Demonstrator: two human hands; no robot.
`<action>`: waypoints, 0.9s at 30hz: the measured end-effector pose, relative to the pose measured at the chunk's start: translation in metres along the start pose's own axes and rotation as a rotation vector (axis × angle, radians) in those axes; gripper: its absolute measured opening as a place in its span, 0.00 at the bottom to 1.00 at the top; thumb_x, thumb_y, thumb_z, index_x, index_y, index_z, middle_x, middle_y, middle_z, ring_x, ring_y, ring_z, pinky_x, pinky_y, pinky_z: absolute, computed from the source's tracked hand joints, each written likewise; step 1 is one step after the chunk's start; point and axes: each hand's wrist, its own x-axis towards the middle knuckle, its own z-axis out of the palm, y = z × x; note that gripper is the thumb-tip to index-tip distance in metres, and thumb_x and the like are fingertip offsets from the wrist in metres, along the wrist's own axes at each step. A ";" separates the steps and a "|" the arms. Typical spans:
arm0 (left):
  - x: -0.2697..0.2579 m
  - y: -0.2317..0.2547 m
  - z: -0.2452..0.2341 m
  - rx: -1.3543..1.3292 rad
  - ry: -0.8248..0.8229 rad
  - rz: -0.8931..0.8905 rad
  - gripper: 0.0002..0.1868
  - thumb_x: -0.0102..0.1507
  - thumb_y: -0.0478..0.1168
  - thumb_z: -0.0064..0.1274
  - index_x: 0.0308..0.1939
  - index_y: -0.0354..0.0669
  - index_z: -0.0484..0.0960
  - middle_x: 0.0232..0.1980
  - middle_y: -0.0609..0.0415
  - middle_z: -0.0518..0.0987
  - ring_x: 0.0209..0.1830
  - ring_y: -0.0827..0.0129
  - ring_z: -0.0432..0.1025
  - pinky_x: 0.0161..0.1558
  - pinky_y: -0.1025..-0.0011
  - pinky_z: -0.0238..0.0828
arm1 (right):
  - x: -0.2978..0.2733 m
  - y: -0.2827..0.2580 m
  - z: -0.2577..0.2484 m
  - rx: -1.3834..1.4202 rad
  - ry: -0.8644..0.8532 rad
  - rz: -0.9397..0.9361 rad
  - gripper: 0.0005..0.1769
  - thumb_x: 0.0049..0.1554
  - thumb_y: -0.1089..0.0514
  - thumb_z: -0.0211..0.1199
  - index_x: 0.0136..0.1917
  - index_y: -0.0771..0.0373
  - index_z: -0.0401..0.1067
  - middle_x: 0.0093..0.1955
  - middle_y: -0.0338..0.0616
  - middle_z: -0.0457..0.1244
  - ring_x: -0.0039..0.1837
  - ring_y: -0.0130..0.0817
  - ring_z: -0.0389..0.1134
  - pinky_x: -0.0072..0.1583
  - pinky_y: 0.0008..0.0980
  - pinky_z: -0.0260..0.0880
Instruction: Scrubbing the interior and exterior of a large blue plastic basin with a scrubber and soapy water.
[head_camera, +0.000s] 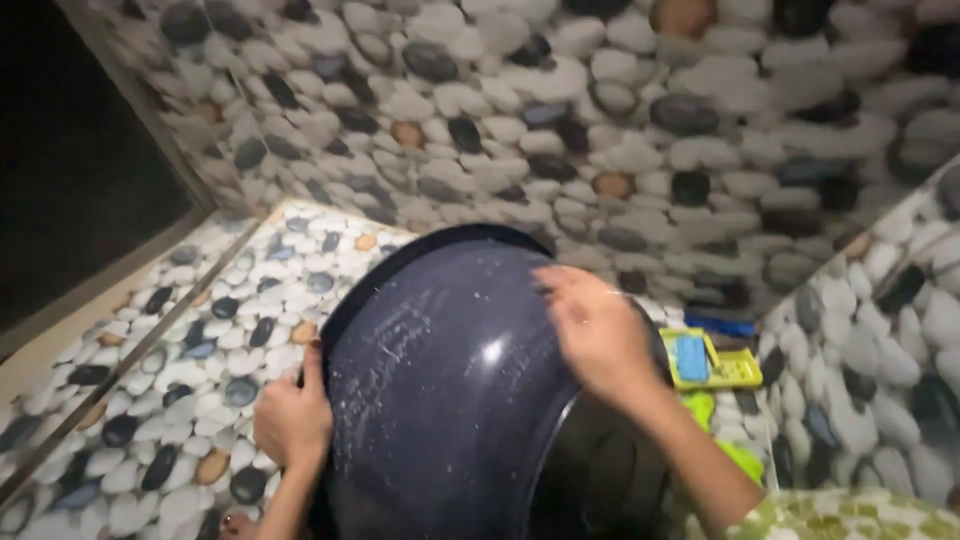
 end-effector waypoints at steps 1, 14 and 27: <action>0.002 0.002 0.002 0.001 -0.008 0.010 0.46 0.66 0.78 0.38 0.36 0.38 0.89 0.31 0.33 0.81 0.35 0.36 0.78 0.37 0.45 0.71 | -0.010 -0.023 0.005 -0.005 0.007 0.009 0.18 0.59 0.54 0.54 0.59 0.58 0.77 0.64 0.49 0.69 0.65 0.46 0.71 0.64 0.39 0.70; 0.002 0.001 0.001 -0.019 0.023 0.049 0.43 0.69 0.77 0.36 0.39 0.43 0.90 0.30 0.34 0.81 0.34 0.36 0.77 0.37 0.44 0.70 | 0.043 0.194 0.028 0.059 -0.092 0.438 0.18 0.58 0.52 0.57 0.59 0.54 0.78 0.50 0.50 0.73 0.51 0.39 0.74 0.54 0.36 0.71; -0.011 0.032 -0.011 -0.177 -0.051 0.153 0.37 0.63 0.76 0.42 0.42 0.50 0.90 0.23 0.38 0.78 0.27 0.43 0.76 0.34 0.49 0.69 | 0.021 -0.077 0.051 -0.532 -0.595 -0.387 0.25 0.55 0.50 0.54 0.61 0.66 0.72 0.65 0.51 0.64 0.67 0.51 0.64 0.63 0.50 0.63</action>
